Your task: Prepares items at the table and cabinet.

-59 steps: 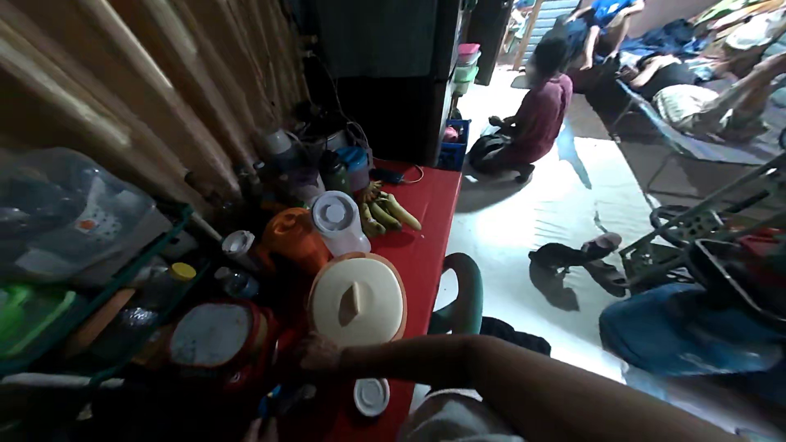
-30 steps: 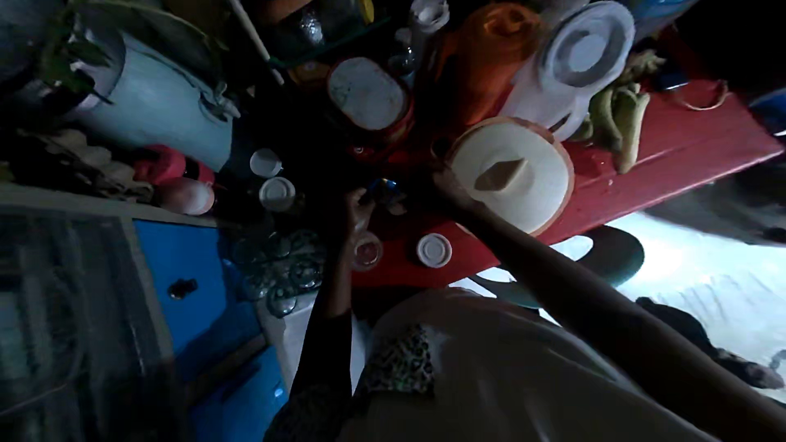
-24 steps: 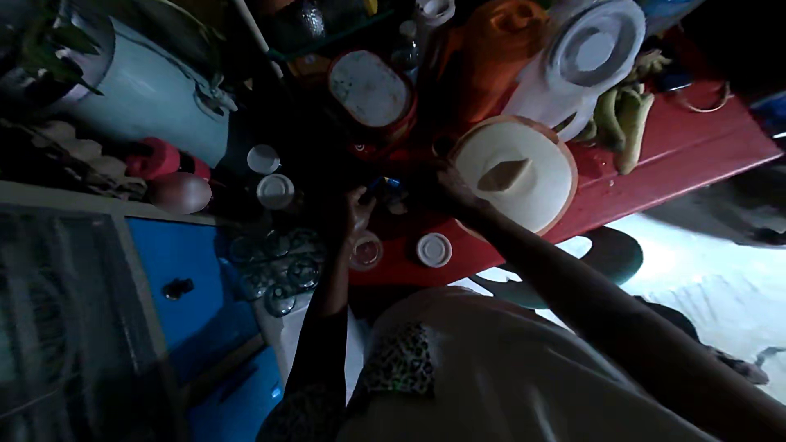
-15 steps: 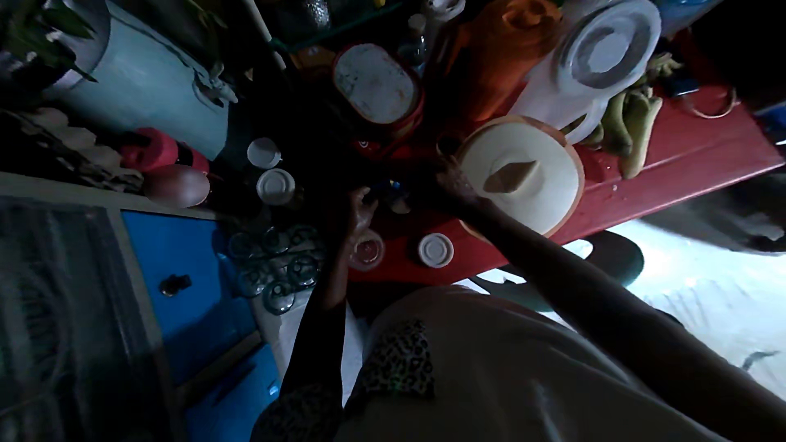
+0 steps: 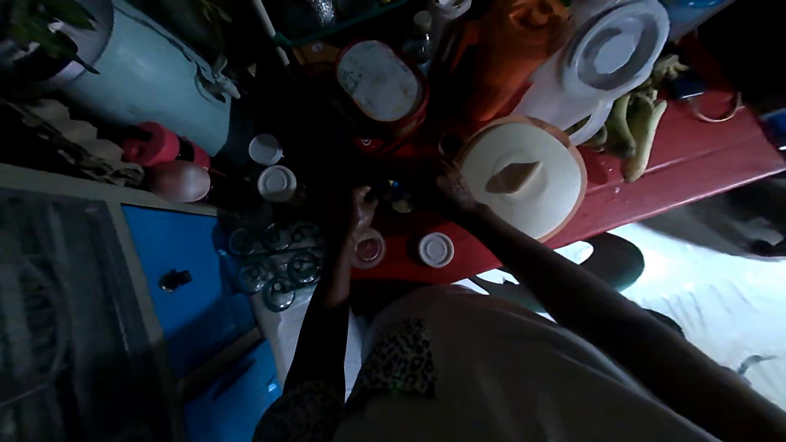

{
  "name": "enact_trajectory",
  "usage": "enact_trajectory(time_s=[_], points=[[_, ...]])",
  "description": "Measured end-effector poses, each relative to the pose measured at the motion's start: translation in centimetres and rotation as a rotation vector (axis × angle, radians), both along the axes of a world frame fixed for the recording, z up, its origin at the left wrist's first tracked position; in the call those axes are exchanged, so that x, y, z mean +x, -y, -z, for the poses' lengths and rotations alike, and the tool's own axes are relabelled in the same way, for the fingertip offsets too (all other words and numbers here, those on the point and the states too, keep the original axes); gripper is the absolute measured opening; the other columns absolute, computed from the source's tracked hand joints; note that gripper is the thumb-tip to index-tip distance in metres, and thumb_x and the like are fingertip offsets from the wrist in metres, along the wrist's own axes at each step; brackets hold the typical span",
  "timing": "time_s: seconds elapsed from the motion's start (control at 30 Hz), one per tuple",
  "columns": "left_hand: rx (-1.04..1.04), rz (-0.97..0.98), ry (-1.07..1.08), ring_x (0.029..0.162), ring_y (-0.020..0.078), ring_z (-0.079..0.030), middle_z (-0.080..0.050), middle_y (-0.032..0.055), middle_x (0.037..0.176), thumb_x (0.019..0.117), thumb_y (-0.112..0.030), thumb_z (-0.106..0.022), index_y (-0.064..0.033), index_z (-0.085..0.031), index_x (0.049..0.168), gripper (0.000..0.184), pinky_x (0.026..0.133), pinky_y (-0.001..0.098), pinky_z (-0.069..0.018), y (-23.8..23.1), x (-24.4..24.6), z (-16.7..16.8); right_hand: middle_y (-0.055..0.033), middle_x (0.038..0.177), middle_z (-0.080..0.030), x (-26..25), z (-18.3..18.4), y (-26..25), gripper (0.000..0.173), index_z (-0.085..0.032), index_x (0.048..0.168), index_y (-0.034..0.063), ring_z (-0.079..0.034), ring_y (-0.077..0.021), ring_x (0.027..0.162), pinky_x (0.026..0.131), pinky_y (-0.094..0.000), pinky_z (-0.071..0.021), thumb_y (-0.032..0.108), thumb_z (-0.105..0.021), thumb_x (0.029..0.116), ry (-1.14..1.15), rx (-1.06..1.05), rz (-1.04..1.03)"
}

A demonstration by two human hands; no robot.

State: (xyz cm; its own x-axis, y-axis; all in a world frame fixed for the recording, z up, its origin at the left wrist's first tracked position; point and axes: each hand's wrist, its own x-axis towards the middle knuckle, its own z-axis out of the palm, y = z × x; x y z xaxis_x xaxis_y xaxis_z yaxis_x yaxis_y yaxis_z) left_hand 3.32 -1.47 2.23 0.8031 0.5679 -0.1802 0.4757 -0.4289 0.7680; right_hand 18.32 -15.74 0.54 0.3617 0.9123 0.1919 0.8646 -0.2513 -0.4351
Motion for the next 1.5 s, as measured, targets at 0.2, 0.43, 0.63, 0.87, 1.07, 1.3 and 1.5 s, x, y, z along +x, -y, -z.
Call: enact_trajectory(time_s=[0.2,0.43,0.63,0.87,1.07,1.3,1.5], points=[[-0.038,-0.066,-0.004,0.090,0.0229,-0.066,-0.070,0.0229,0.098,0.0966,0.003,-0.058,0.0125,-0.069,0.103,0.015,0.086,0.0377,-0.0516,0.9,0.4,-0.4,-0.0218,0.110,-0.072,0.2,0.5,-0.2,0.019,-0.075,0.110,0.0020,-0.067,-0.0434,0.106,0.089,-0.0609,-0.0507,0.010,-0.067,0.0947,0.068,0.009,-0.048],[-0.029,-0.036,0.120,0.092,0.0243,-0.068,-0.071,0.0214,0.101,0.0973,-0.003,-0.063,0.0084,-0.068,0.107,0.016,0.087,0.0407,-0.0549,1.1,0.0,1.7,-0.0244,0.106,-0.071,-0.8,-0.4,-0.5,0.015,-0.076,0.103,-0.0006,-0.067,-0.0446,0.105,0.089,-0.0603,-0.0509,0.005,-0.066,0.0939,0.048,0.044,-0.009],[-0.114,-0.033,0.111,0.088,0.0194,-0.064,-0.069,0.0225,0.097,0.0957,0.001,-0.061,0.0144,-0.067,0.103,0.016,0.086,0.0348,-0.0517,-0.2,-0.5,1.2,-0.0250,0.111,-0.071,0.9,-0.4,0.4,0.019,-0.076,0.109,0.0013,-0.065,-0.0461,0.108,0.093,-0.0634,-0.0480,0.011,-0.067,0.0948,0.011,-0.009,-0.055],[-0.070,-0.046,0.087,0.095,0.0280,-0.067,-0.070,0.0259,0.102,0.0954,0.002,-0.061,0.0144,-0.068,0.105,0.018,0.091,0.0419,-0.0522,0.6,0.1,1.8,-0.0252,0.110,-0.071,0.7,-0.7,-0.3,0.019,-0.075,0.109,-0.0006,-0.065,-0.0460,0.109,0.093,-0.0636,-0.0478,0.009,-0.066,0.0959,-0.015,-0.018,-0.088],[-0.071,-0.039,0.101,0.079,0.0166,-0.063,-0.068,0.0196,0.088,0.0964,0.001,-0.059,0.0130,-0.067,0.097,0.014,0.078,0.0330,-0.0518,0.2,0.0,1.6,-0.0218,0.112,-0.072,1.0,-0.6,-0.1,0.019,-0.076,0.109,0.0029,-0.066,-0.0447,0.109,0.090,-0.0626,-0.0493,0.010,-0.065,0.0958,-0.023,-0.002,-0.071],[-0.059,-0.013,-0.013,0.097,0.0301,-0.067,-0.069,0.0267,0.104,0.0995,0.000,-0.057,0.0137,-0.066,0.107,0.019,0.092,0.0431,-0.0515,0.3,0.7,0.3,-0.0237,0.110,-0.072,0.8,-0.2,-0.7,0.019,-0.076,0.108,0.0008,-0.066,-0.0445,0.109,0.091,-0.0622,-0.0491,0.011,-0.065,0.0970,0.010,0.000,-0.071],[-0.040,-0.039,0.006,0.101,0.0301,-0.068,-0.070,0.0244,0.107,0.0982,-0.002,-0.060,0.0107,-0.068,0.111,0.020,0.094,0.0448,-0.0517,0.7,0.9,0.9,-0.0228,0.119,-0.071,-0.3,-0.4,-1.1,0.020,-0.075,0.112,-0.0006,-0.065,-0.0436,0.114,0.096,-0.0609,-0.0487,0.007,-0.065,0.0961,-0.009,-0.009,-0.035]])
